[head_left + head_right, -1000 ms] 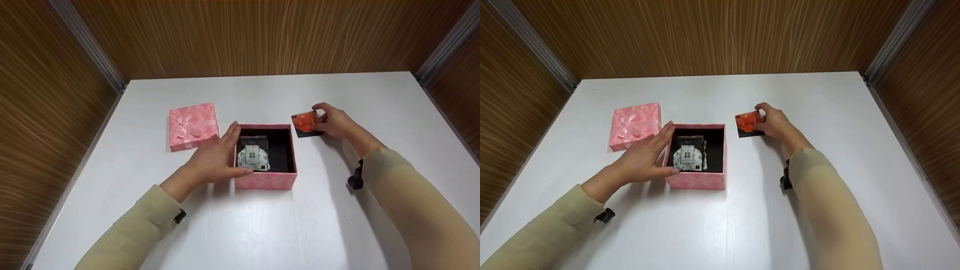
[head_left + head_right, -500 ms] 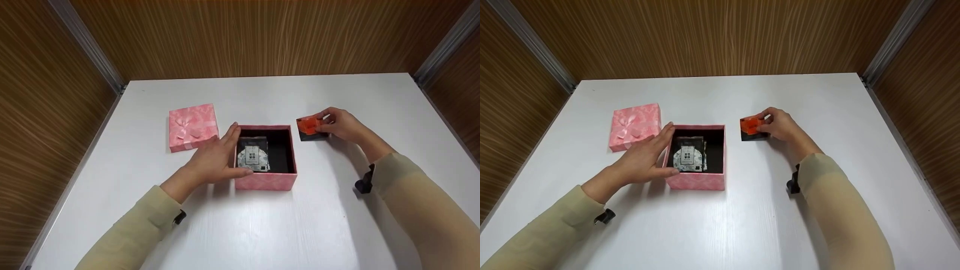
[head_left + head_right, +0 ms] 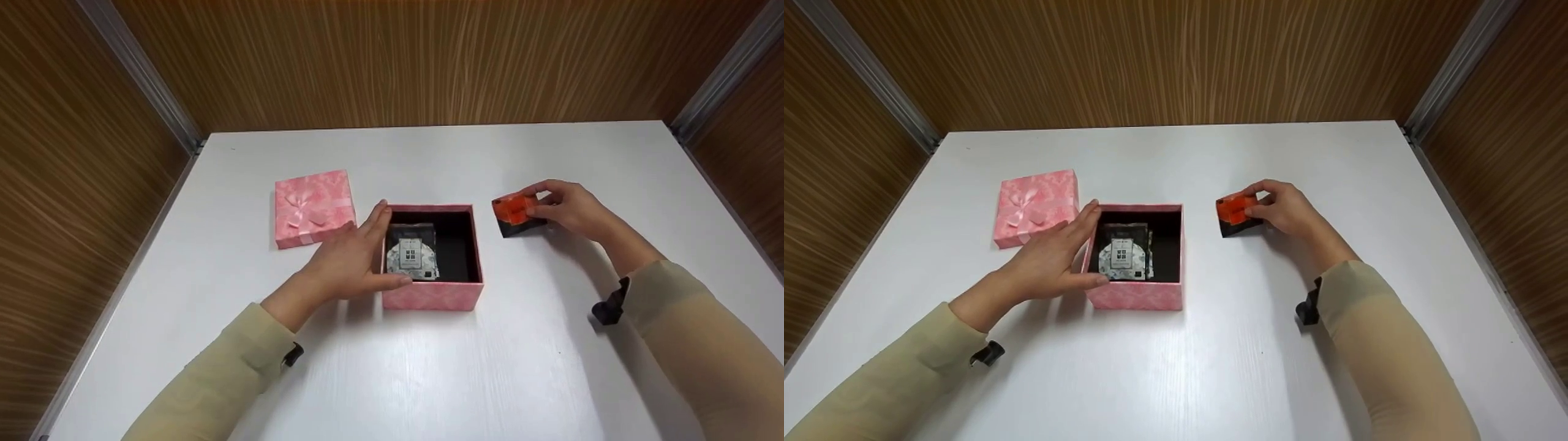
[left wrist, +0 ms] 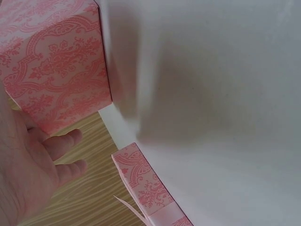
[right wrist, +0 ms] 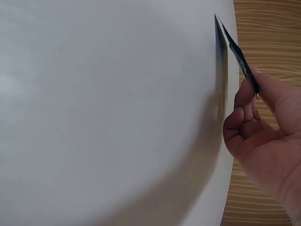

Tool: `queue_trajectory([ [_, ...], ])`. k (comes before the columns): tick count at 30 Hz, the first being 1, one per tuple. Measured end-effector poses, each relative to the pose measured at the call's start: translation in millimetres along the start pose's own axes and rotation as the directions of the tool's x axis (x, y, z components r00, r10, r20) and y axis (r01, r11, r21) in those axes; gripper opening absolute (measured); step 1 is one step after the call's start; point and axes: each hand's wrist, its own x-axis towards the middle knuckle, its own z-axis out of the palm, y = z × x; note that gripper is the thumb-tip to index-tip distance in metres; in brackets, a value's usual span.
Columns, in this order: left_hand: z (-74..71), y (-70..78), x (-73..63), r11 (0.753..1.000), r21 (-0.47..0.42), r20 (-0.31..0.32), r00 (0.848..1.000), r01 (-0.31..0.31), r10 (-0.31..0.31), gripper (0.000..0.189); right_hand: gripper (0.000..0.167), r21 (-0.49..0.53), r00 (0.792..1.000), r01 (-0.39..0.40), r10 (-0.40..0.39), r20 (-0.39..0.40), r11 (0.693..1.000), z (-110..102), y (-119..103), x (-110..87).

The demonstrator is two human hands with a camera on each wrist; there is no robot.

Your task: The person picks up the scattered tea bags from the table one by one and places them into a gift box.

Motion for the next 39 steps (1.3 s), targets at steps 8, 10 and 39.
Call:
queue_trajectory([
  [8,-0.7,0.4,0.8,1.000,-0.002,0.002,1.000,-0.008,0.008,0.128,0.045,0.008,1.000,0.015,-0.015,-0.015,1.000,-5,1,-9.8],
  [10,-0.7,0.5,1.0,1.000,0.002,0.001,1.000,-0.009,0.009,0.127,0.044,0.013,0.999,0.022,-0.022,-0.024,1.000,-6,0,-11.9],
  [39,1.2,-1.1,-0.8,1.000,0.010,-0.007,1.000,-0.002,0.002,0.128,0.044,0.189,0.943,0.258,-0.204,-0.265,0.947,6,-75,-48.6],
])
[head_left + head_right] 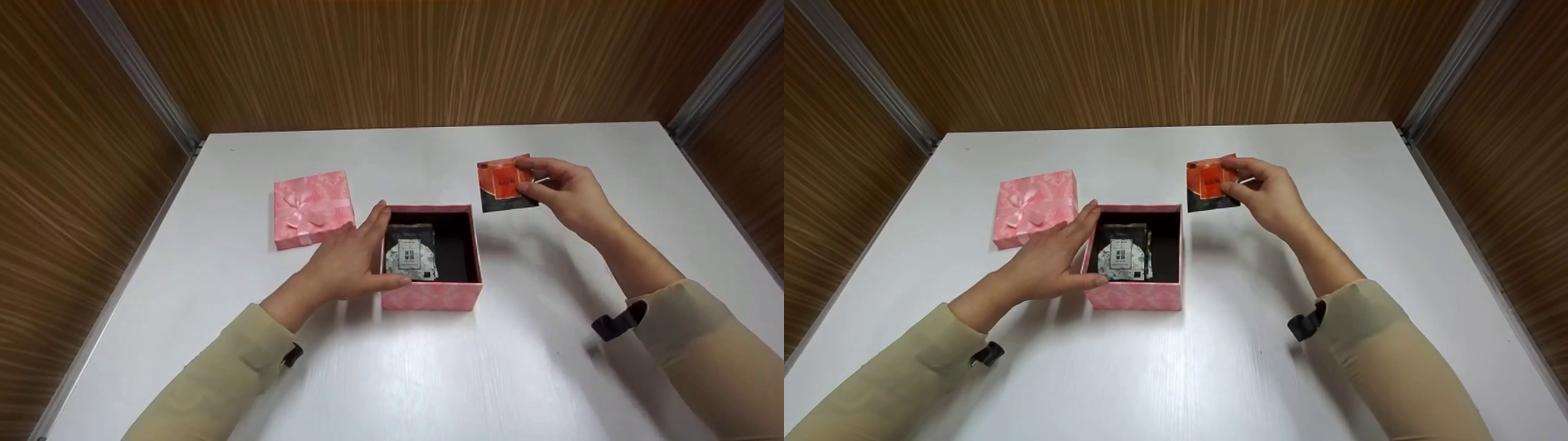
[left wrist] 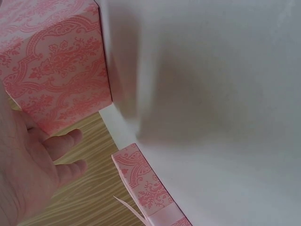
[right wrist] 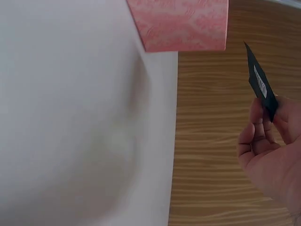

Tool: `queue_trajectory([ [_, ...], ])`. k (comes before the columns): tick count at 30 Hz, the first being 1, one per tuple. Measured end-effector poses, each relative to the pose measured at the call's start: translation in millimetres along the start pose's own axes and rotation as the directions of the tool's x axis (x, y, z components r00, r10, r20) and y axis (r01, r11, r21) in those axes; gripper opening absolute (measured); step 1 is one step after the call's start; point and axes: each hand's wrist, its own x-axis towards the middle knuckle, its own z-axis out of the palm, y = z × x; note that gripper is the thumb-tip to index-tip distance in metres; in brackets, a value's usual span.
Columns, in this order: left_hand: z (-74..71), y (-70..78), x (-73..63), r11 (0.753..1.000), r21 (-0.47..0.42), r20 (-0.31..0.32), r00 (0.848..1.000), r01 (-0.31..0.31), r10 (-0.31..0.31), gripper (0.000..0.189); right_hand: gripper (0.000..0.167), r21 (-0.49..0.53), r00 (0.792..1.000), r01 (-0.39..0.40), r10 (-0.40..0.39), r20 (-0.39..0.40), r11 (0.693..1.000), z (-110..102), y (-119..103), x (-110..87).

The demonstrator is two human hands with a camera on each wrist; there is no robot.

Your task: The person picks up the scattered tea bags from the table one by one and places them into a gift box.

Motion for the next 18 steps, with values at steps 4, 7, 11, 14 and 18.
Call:
queue_trajectory([
  [4,0.0,0.5,0.1,1.000,-0.007,-0.004,1.000,-0.010,0.010,0.126,0.043,0.028,0.997,0.076,-0.076,-0.011,0.997,6,-10,-4.2],
  [7,0.1,0.7,0.3,1.000,-0.008,-0.008,1.000,-0.013,0.013,0.126,0.043,0.032,0.994,0.106,-0.106,-0.003,0.994,10,-16,-7.9],
  [11,0.1,1.1,0.6,1.000,-0.009,-0.008,1.000,-0.012,0.012,0.126,0.043,0.030,0.992,0.123,-0.123,0.021,0.992,16,-22,-12.1],
  [14,-0.2,1.5,0.5,1.000,-0.011,-0.007,1.000,-0.012,0.012,0.127,0.043,0.013,0.989,0.139,-0.140,0.039,0.990,21,-25,-15.2],
  [18,-0.1,1.8,0.8,1.000,-0.012,-0.009,1.000,-0.013,0.013,0.127,0.042,-0.003,0.986,0.149,-0.149,0.074,0.989,29,-26,-19.3],
])
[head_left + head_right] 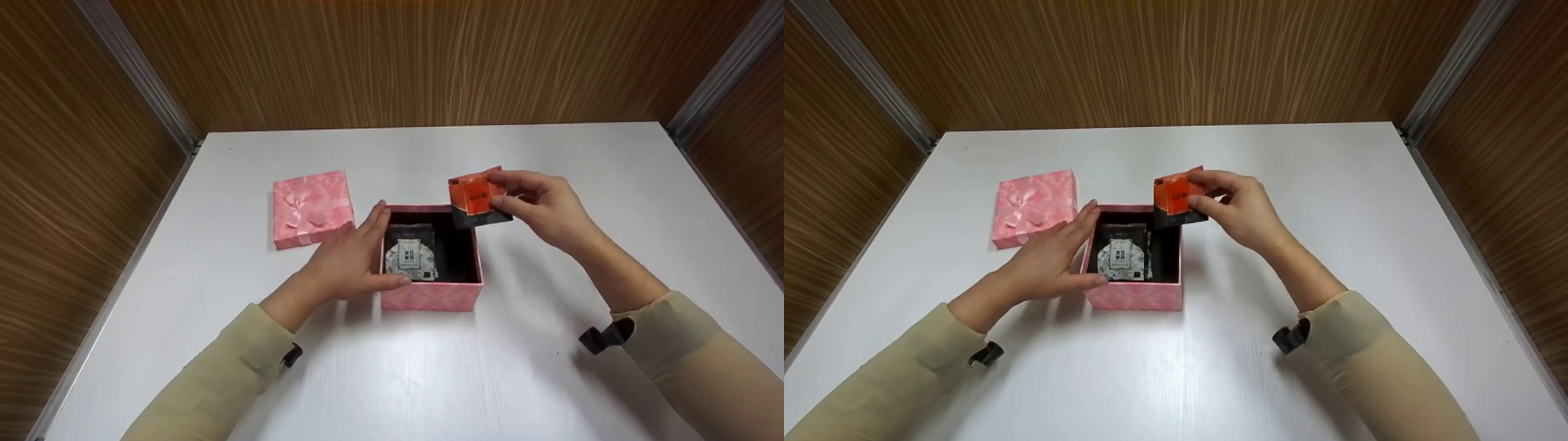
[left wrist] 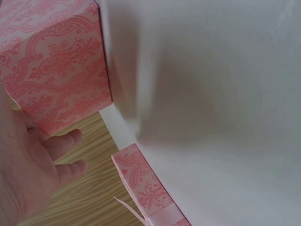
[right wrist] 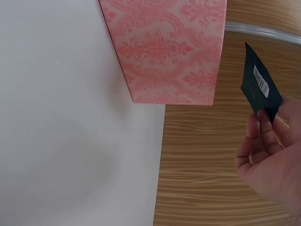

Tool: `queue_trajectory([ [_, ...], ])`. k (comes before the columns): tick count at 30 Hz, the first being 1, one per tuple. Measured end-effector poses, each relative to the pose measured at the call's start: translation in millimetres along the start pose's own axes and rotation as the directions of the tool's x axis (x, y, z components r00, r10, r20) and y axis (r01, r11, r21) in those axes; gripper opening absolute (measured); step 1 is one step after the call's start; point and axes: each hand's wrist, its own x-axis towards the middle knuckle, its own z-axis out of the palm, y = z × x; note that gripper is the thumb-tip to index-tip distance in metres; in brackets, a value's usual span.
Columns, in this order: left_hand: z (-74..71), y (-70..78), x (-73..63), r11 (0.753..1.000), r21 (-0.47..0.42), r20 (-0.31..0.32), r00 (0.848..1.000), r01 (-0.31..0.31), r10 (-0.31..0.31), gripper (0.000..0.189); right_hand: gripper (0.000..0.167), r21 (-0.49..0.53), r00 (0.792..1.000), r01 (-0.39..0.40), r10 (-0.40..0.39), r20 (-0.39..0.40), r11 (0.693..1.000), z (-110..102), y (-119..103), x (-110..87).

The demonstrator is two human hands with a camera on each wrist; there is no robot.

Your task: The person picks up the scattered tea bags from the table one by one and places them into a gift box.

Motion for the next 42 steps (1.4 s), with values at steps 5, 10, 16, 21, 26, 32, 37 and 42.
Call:
queue_trajectory([
  [5,0.2,-0.2,0.3,1.000,0.000,-0.001,1.000,-0.002,0.002,0.127,0.040,-0.010,0.999,0.011,-0.011,0.032,1.000,10,0,-2.9],
  [10,0.2,-1.0,0.0,1.000,0.008,-0.001,1.000,-0.001,0.001,0.127,0.037,-0.032,0.998,0.028,-0.026,0.054,0.999,20,-1,-5.4],
  [16,-0.1,-0.9,-2.2,1.000,-0.011,0.016,1.000,0.012,-0.012,0.127,0.036,-0.039,0.996,0.022,-0.019,0.084,0.999,29,-2,-7.7],
  [21,-0.4,-0.7,-2.1,1.000,-0.016,0.017,1.000,0.017,-0.017,0.127,0.035,-0.053,0.994,0.036,-0.030,0.102,0.998,37,-2,-7.6],
  [26,0.1,-1.0,-1.1,1.000,-0.006,0.015,1.000,0.017,-0.016,0.128,0.036,-0.089,0.991,0.063,-0.052,0.121,0.994,46,-1,-6.8],
  [32,0.2,-1.0,-0.5,1.000,-0.012,0.016,1.000,0.016,-0.016,0.128,0.038,-0.065,0.987,0.093,-0.083,0.137,0.994,56,-3,-4.2],
  [37,-0.4,-0.8,-0.7,1.000,-0.020,0.022,1.000,0.019,-0.019,0.128,0.037,-0.055,0.985,0.119,-0.111,0.136,0.991,63,-6,-1.6],
  [42,-0.2,-1.1,-1.5,0.999,-0.024,0.020,1.000,0.023,-0.023,0.128,0.038,-0.064,0.981,0.143,-0.132,0.143,0.988,69,-8,1.2],
])
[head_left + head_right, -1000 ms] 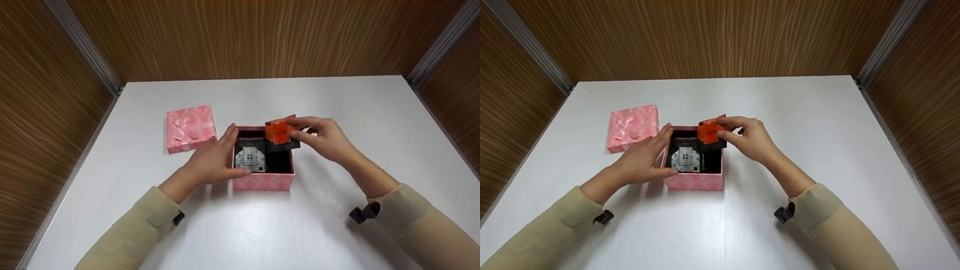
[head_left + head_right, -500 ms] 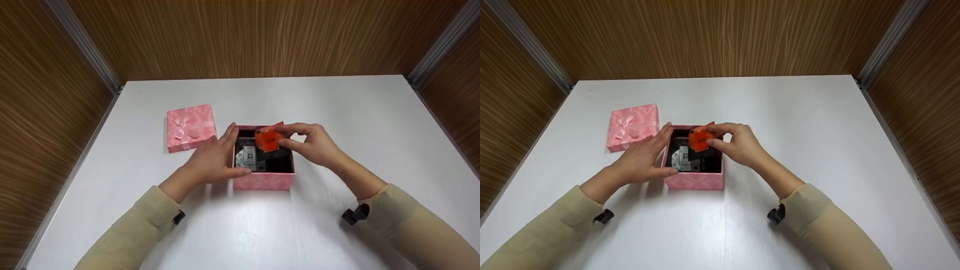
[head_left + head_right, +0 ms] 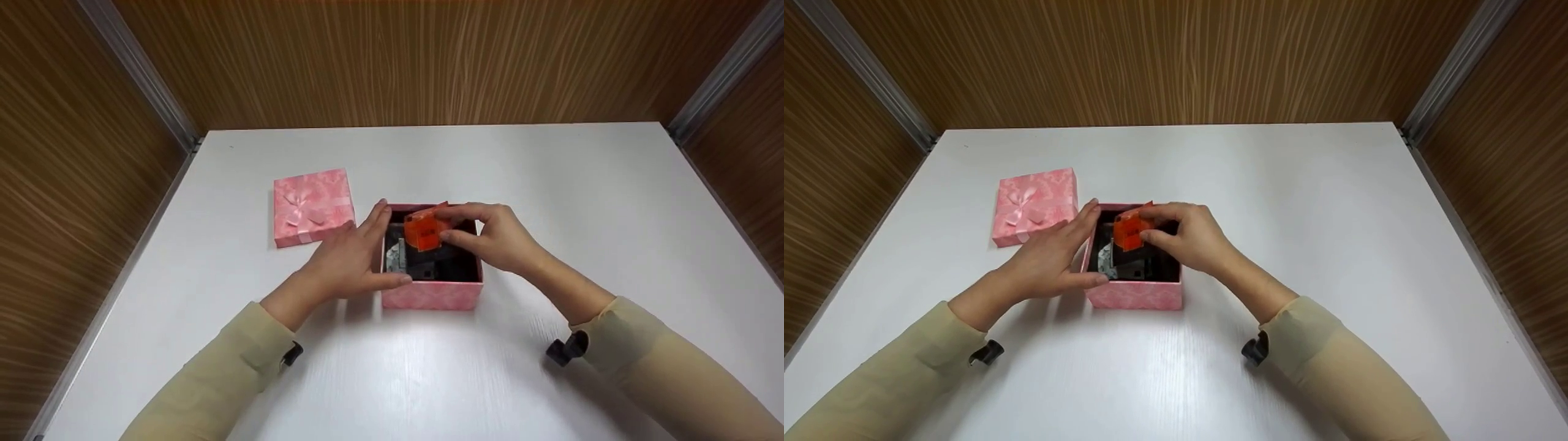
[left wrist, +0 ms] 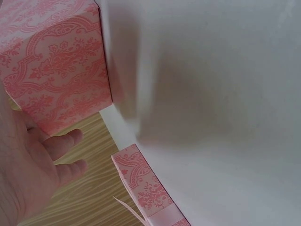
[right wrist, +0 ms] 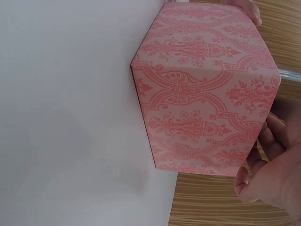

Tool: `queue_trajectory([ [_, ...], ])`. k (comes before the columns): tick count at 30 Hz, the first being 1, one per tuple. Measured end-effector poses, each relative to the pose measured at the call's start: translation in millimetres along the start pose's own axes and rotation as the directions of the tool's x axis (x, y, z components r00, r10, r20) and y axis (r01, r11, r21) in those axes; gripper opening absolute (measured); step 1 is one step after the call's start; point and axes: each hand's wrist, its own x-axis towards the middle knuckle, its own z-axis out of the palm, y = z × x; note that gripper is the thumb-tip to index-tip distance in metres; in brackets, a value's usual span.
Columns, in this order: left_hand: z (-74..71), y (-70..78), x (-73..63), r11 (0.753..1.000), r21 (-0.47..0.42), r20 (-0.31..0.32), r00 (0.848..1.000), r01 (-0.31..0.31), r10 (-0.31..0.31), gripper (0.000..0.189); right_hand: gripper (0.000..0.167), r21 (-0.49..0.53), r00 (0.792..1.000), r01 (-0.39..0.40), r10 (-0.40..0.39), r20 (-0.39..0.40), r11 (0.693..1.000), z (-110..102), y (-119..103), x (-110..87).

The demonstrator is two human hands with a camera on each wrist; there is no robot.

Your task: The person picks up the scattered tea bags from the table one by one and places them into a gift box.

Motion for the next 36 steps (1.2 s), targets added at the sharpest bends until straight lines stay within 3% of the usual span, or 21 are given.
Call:
queue_trajectory([
  [5,0.2,-0.4,-0.5,1.000,0.004,-0.003,1.000,-0.002,0.002,0.127,0.037,-0.054,1.000,0.016,-0.016,0.000,0.998,7,-3,3.5],
  [8,0.5,-0.7,-0.3,1.000,0.007,-0.006,1.000,-0.008,0.008,0.126,0.035,-0.118,0.998,0.067,-0.068,-0.007,0.991,12,-3,6.8],
  [13,0.7,-0.7,0.1,1.000,0.020,-0.012,1.000,-0.016,0.016,0.126,0.035,-0.284,0.987,0.158,-0.160,0.019,0.946,18,-5,11.7],
  [23,1.4,2.6,0.1,0.999,0.026,-0.015,0.999,-0.030,0.030,0.125,0.037,-0.414,0.986,0.149,-0.103,0.130,0.898,27,-12,18.0],
  [32,0.2,2.5,0.0,0.999,0.029,-0.016,0.999,-0.028,0.028,0.127,0.042,-0.514,0.979,0.169,-0.082,0.189,0.841,30,-13,17.9],
  [36,-0.2,2.6,-1.1,0.999,0.037,-0.013,0.999,-0.031,0.031,0.129,0.044,-0.528,0.978,0.171,-0.080,0.191,0.832,30,-13,15.8],
])
